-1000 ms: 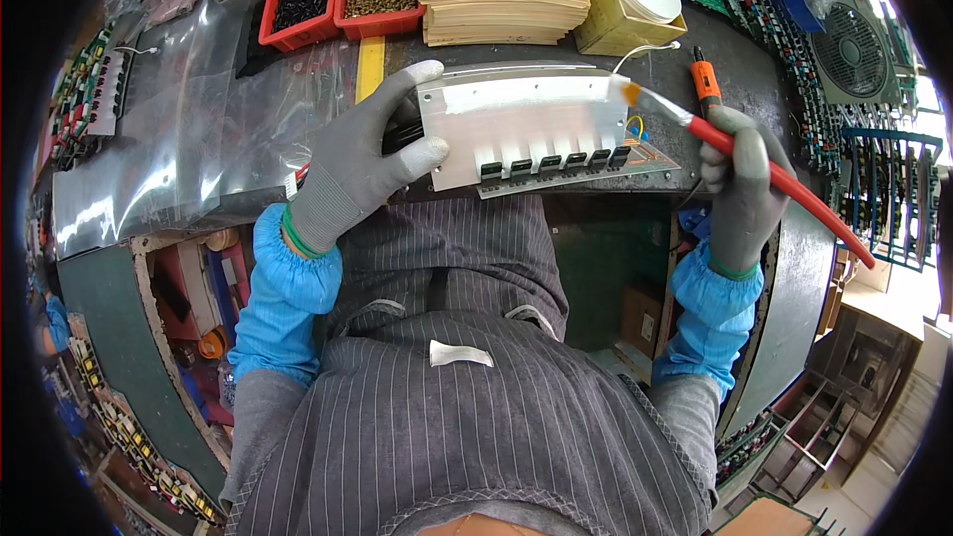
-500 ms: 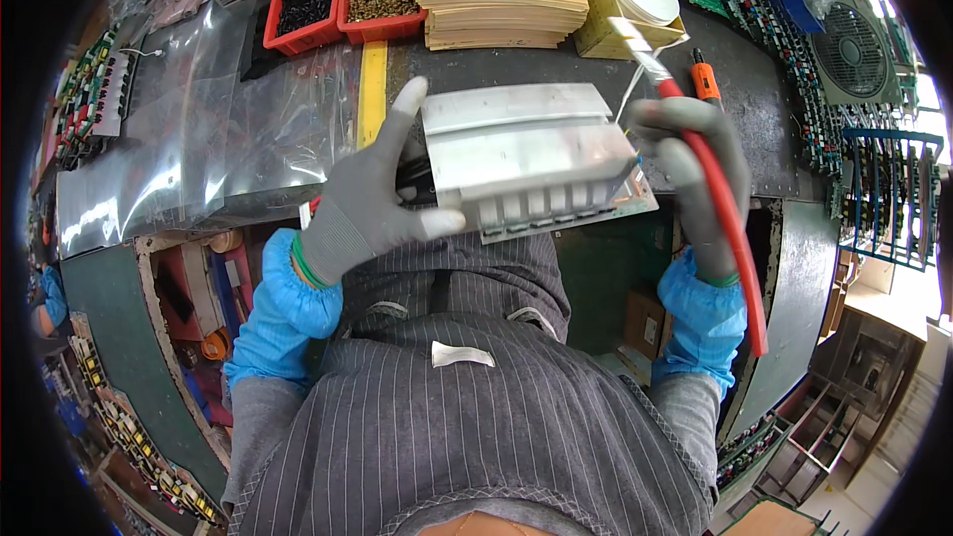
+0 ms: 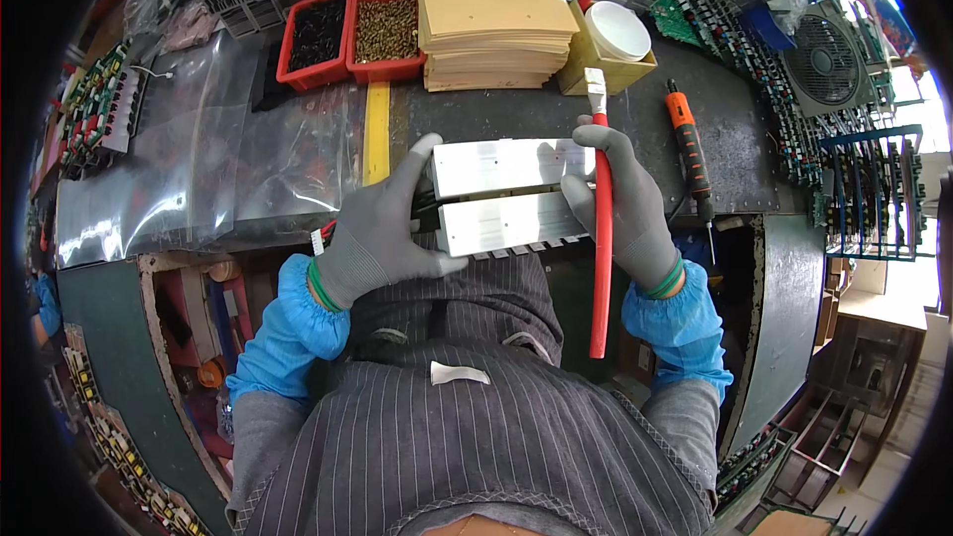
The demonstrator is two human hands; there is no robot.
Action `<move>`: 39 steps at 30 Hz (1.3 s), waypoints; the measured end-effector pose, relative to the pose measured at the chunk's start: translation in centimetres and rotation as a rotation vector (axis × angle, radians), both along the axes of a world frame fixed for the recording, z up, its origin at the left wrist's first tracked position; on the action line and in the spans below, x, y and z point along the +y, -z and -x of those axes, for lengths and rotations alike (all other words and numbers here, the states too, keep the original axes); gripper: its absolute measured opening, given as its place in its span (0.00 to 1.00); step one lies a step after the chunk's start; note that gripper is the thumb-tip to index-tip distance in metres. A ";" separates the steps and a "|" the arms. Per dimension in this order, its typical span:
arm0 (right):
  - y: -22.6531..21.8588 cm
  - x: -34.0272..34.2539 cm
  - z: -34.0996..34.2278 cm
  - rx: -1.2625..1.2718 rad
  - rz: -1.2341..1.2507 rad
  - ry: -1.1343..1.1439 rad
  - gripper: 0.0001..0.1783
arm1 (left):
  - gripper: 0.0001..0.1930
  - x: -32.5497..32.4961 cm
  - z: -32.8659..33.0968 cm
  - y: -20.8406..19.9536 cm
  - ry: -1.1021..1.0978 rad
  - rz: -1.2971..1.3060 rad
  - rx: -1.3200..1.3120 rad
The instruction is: Assembling electronic components, applying adhesive, and using a power screwdriver on a workbench.
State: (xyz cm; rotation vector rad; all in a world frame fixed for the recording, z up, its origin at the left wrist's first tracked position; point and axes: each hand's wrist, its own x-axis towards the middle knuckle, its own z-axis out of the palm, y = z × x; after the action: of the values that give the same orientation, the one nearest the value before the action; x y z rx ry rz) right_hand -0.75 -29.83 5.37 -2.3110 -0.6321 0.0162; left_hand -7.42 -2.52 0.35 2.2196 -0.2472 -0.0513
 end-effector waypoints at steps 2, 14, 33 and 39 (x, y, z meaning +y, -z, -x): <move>0.0 -0.2 0.1 -0.065 -0.043 0.006 0.25 | 0.62 0.0 -0.4 -0.1 -0.002 -0.008 -0.131; 2.6 -2.7 -0.1 -0.380 -0.219 0.046 0.27 | 0.56 0.4 -1.6 -1.6 0.098 -0.014 -0.135; -2.4 -6.2 -16.4 0.149 -0.464 0.342 0.13 | 0.54 -2.8 -1.7 1.7 -0.126 0.389 -0.089; -0.6 -6.0 -17.9 0.147 -0.470 0.375 0.12 | 0.54 -2.7 -1.7 1.9 -0.126 0.372 -0.100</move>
State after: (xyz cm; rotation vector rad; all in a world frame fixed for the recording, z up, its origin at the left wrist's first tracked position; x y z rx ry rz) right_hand 17.15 -35.84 5.93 -1.9133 -0.1020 -0.1245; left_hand -5.68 -5.23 -1.51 1.8637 -0.1564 0.1625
